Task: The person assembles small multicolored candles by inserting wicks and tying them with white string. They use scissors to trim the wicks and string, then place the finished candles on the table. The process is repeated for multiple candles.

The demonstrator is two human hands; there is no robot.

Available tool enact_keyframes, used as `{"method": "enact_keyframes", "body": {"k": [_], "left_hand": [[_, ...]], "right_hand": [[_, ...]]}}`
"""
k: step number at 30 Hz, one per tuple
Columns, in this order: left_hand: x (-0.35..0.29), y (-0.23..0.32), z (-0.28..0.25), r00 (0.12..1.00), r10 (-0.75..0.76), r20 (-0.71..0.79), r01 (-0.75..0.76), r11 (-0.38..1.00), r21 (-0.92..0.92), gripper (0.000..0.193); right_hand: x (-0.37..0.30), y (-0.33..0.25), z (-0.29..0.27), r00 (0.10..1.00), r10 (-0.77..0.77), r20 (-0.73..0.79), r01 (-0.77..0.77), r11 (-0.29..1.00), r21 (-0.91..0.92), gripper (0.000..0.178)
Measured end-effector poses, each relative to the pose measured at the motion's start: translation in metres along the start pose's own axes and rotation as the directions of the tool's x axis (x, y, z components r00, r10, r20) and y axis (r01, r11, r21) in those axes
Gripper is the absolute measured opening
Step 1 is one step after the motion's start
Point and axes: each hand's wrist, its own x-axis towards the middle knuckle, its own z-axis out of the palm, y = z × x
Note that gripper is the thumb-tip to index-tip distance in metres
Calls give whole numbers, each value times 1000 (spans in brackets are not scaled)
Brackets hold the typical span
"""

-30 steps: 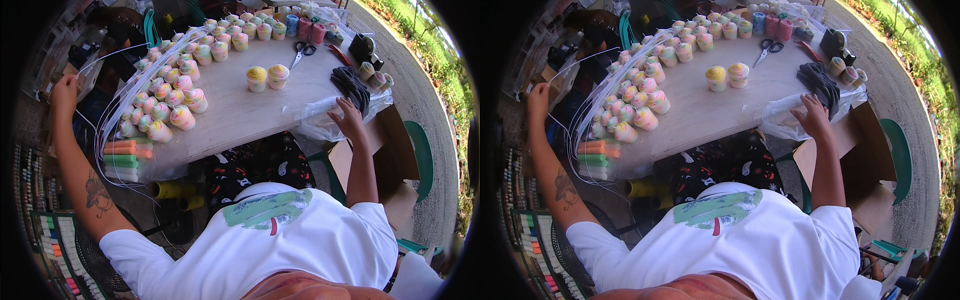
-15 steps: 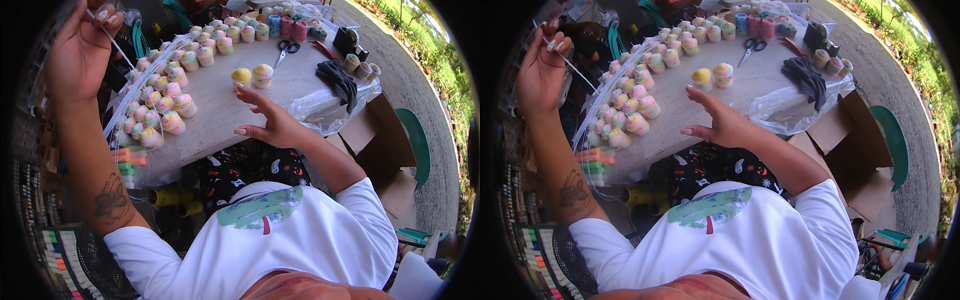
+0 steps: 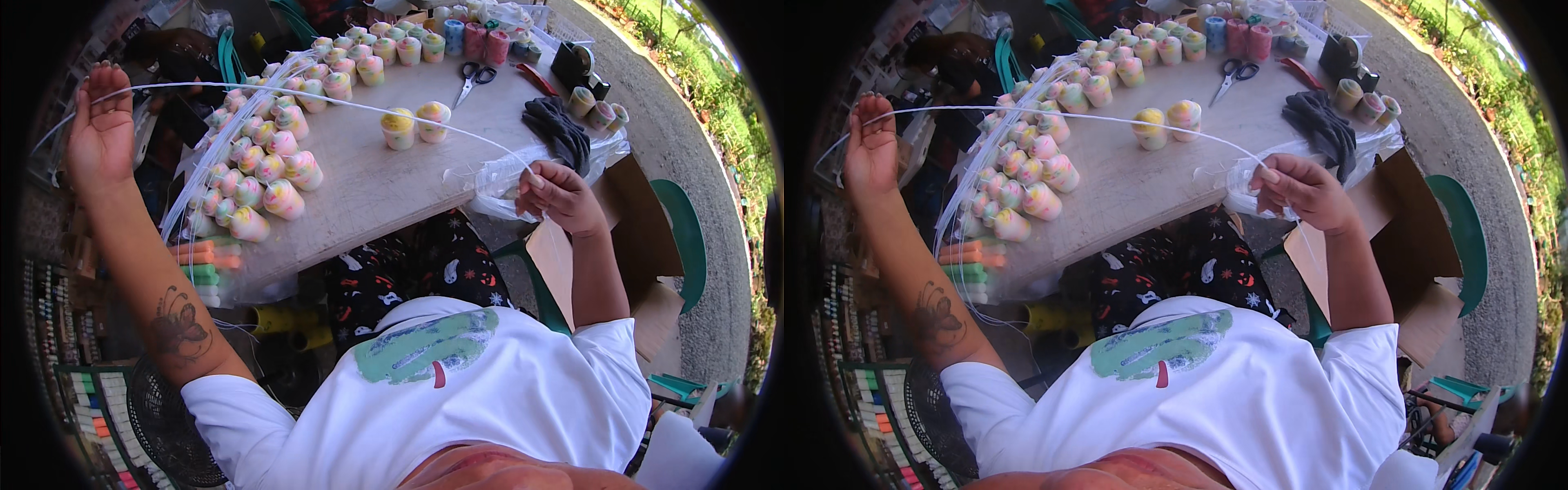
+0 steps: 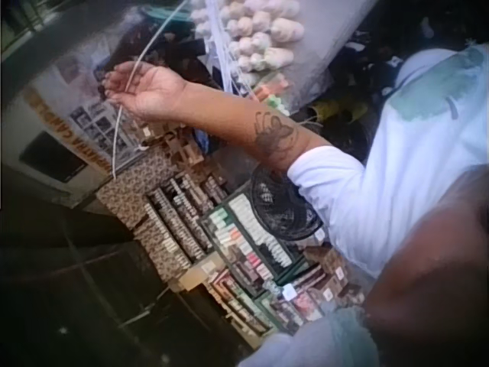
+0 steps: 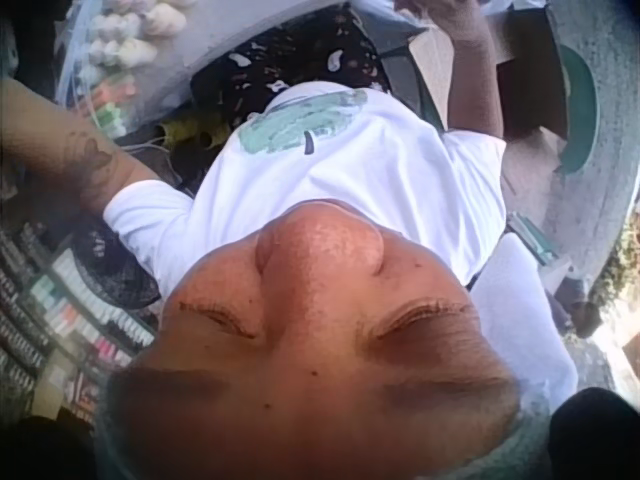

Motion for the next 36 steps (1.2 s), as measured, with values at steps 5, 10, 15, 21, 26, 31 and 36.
{"method": "enact_keyframes", "body": {"k": [5, 10, 15, 21, 26, 31, 36], "left_hand": [[-34, -62, -39, 966, -258, -30, 258, 966, -15, 38], [-97, -153, -50, 854, -519, 49, 518, 836, -181, 35], [-223, -198, -4, 510, -756, 409, 802, 590, 91, 36], [-301, -219, 27, 313, -811, 494, 799, 506, 325, 34], [-330, -227, 31, 326, -798, 507, 730, 553, 401, 27], [-314, -221, 20, 356, -766, 536, 348, 641, 684, 23], [-262, -225, 7, 620, -384, 684, -252, 729, 637, 33]], "right_hand": [[-105, -47, -87, 864, -32, -502, -328, 721, -610, 16], [-169, -46, -121, 695, -249, -674, -717, -178, -674, 23], [-198, -10, -141, 201, 46, -979, -862, -466, -199, 41], [-54, -6, -20, 879, -295, -375, -307, 253, -917, 34], [29, 25, 31, 955, -294, 41, 159, 390, -907, 36], [58, 53, 46, 966, -257, -13, 147, 593, -792, 22], [54, 62, 25, 929, -145, -339, -1, 919, -395, 23]]}}
